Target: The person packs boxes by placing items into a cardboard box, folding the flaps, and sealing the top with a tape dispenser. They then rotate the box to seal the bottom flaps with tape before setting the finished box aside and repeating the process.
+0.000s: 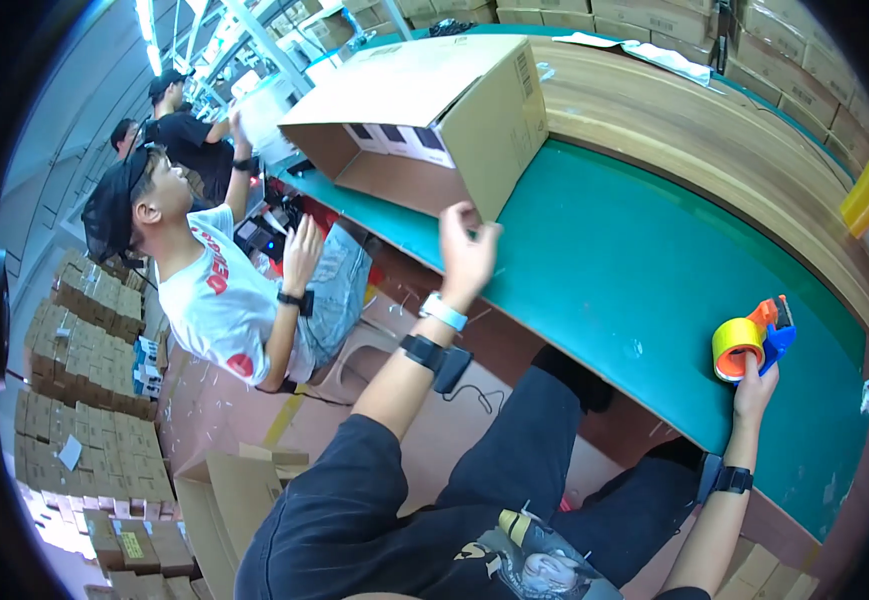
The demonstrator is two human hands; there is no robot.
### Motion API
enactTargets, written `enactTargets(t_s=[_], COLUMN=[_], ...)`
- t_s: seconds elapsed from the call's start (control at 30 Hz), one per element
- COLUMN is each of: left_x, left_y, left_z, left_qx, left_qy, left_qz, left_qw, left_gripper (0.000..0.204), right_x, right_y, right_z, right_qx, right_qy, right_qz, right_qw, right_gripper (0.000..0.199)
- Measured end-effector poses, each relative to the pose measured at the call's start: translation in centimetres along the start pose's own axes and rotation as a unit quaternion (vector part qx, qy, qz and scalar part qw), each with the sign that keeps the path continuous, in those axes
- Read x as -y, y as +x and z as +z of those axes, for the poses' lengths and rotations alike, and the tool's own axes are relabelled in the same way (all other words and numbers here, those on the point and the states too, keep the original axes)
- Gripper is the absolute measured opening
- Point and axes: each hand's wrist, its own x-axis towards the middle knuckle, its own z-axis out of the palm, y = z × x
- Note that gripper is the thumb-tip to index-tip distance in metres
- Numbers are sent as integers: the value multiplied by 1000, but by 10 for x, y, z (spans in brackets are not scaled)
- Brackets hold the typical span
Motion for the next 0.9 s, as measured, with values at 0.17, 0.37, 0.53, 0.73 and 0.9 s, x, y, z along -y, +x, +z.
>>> enactTargets(t_s=[0.17, 0.37, 0.53, 0.73, 0.9], left_x=[-32, -20, -19, -24, -20], left_y=[-38, -40, -37, -40, -40], left_z=[5, 10, 12, 16, 14], left_qx=[-142, -13, 41, 52, 50], left_qy=[104, 136, 63, 88, 81], left_qz=[83, 194, 111, 111, 109], left_qw=[981, 971, 991, 989, 990], left_gripper=[43, 25, 12, 9, 9], right_x=[0, 4, 1, -15, -12], right_y=[3, 1, 4, 11, 8], right_z=[22, 26, 22, 13, 18], right_qx=[25, 12, 23, 29, 26], right_qy=[10, 0, -31, 1, 14], right_qz=[-30, -48, -27, 0, -10], right_qw=[999, 999, 999, 1000, 1000], right_gripper=[35, 33, 31, 32, 32])
